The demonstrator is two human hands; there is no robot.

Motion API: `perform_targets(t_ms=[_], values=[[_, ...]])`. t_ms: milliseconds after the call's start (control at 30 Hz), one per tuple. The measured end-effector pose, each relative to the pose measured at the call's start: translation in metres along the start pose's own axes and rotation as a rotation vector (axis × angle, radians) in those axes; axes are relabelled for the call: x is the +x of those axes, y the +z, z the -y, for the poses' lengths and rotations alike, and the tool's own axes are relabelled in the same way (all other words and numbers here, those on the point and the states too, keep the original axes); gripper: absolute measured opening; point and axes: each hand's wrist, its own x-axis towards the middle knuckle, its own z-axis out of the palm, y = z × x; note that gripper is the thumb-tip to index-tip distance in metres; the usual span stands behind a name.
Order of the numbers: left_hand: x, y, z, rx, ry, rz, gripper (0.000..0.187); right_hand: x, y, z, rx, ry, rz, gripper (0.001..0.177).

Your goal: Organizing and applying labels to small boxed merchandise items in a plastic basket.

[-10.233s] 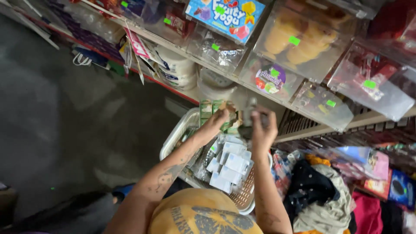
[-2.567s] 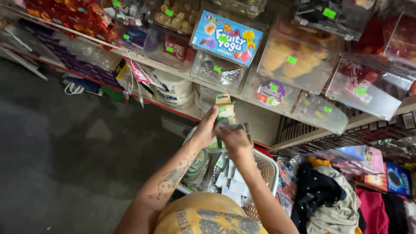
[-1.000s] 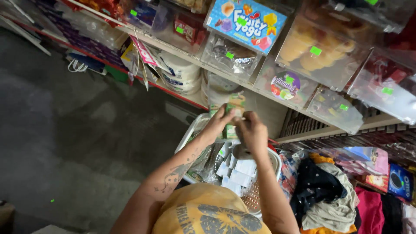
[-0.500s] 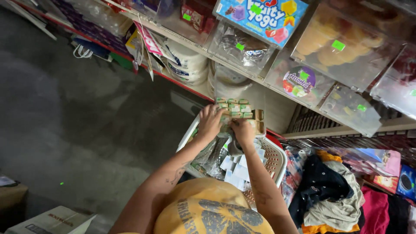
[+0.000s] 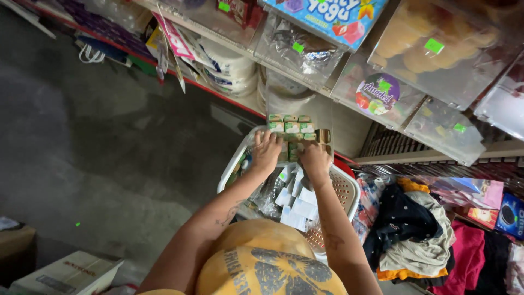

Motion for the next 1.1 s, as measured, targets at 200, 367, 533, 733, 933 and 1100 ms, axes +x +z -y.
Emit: perform_targets(t_ms=[200,367,533,733,933,1100], values=[[0.008,0.009,0.007,-0.012,0.082,-0.198,0.014,0.015,0.024,-0.009,-0.161,0.049,-0.057,0.029],[-0.012,-0.031,0.051,-0.45,-0.178,0.335,0.025,-0.048,-0.023,-0.011,0.057,-0.6,0.076,0.028],[-0.101,0.034,0.036,-0.75,-0.439,0.72,0.054,-0.056,0.108,0.02,0.171,-0.461,0.68,0.04],[-0.19,0.226,0.048,-0.591,-1.402,1.23,0.078,0.024,0.291,0.036,0.59,-0.05,0.832,0.059],[-0.197,0.241,0.058,-0.46,-1.199,1.092,0.054,0.071,0.418,0.031,0.624,-0.131,0.632,0.041],[-0.198,0.226,0.065,-0.287,-0.896,0.868,0.03,0.044,0.354,0.041,0.772,-0.05,0.558,0.053]])
